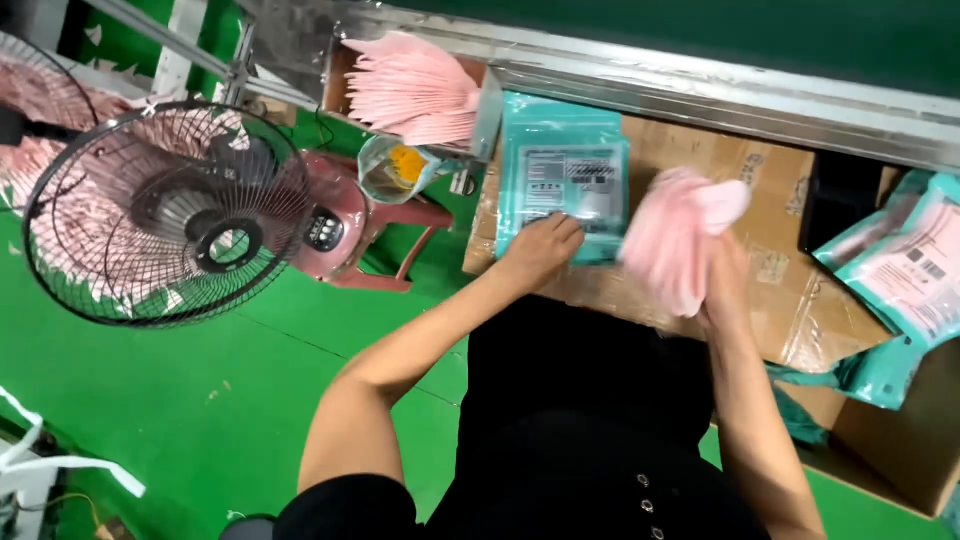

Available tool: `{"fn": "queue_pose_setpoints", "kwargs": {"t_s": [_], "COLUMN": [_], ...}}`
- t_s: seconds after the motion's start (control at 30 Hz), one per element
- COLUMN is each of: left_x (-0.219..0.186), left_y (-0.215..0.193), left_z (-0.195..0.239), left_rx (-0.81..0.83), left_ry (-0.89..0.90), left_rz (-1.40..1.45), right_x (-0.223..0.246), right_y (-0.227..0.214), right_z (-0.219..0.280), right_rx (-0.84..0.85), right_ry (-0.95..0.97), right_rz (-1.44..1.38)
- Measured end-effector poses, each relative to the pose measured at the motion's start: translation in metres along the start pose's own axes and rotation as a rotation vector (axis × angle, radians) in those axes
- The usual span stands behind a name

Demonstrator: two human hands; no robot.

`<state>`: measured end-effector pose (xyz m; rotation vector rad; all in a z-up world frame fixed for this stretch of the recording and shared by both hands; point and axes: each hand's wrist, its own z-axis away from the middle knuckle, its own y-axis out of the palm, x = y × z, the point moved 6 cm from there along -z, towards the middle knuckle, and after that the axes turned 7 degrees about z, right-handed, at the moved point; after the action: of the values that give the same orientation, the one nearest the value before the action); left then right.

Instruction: Packing face masks into plastic bags on a conveyor belt.

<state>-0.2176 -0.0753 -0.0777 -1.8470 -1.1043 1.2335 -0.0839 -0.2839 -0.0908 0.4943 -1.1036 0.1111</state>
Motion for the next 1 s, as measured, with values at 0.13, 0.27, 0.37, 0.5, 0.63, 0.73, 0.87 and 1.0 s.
{"fn": "queue_pose_setpoints", "kwargs": {"t_s": [0.13,0.27,0.37,0.5,0.63,0.73,0.87,1.0], "left_x": [-0.012,-0.022,-0.035,-0.057,-0.077,-0.073,-0.028,-0.053], "left_y": [-0.032,-0.045,-0.073,-0.111,-0.088,-0.101,-0.025,0.034], "left_z": [-0.030,-0.041,-0.047,-0.062,-0.056,-0.061,-0.043,-0.059], "left_rx": [-0.143,-0.275,-0.370,-0.472,-0.447,-0.573,-0.550,-0.393], "left_ry": [0.031,-0.049,-0.014,0.019,0.126,-0.009,-0.612,-0.726], "left_rz": [0.091,0.197,0.256,0.240,0.281,0.510,1.249,1.509], "right_x": [-0.017,-0.001,-0.004,0.079,0.082,0.089,0.082,0.053], "right_y": [0.029,0.040,0.023,0.078,0.062,0.049,0.042,0.018], "right_z": [0.000,0.002,-0.001,0.041,0.035,0.031,0.019,0.001], "right_rx": [0.176,0.139,0.137,-0.067,-0.198,-0.185,-0.051,-0.339], "right_ry": [-0.076,-0.015,0.016,-0.463,-0.615,-0.590,-0.421,-0.490], "right_rz": [0.418,0.339,0.420,1.205,0.901,0.688,0.881,0.721]}}
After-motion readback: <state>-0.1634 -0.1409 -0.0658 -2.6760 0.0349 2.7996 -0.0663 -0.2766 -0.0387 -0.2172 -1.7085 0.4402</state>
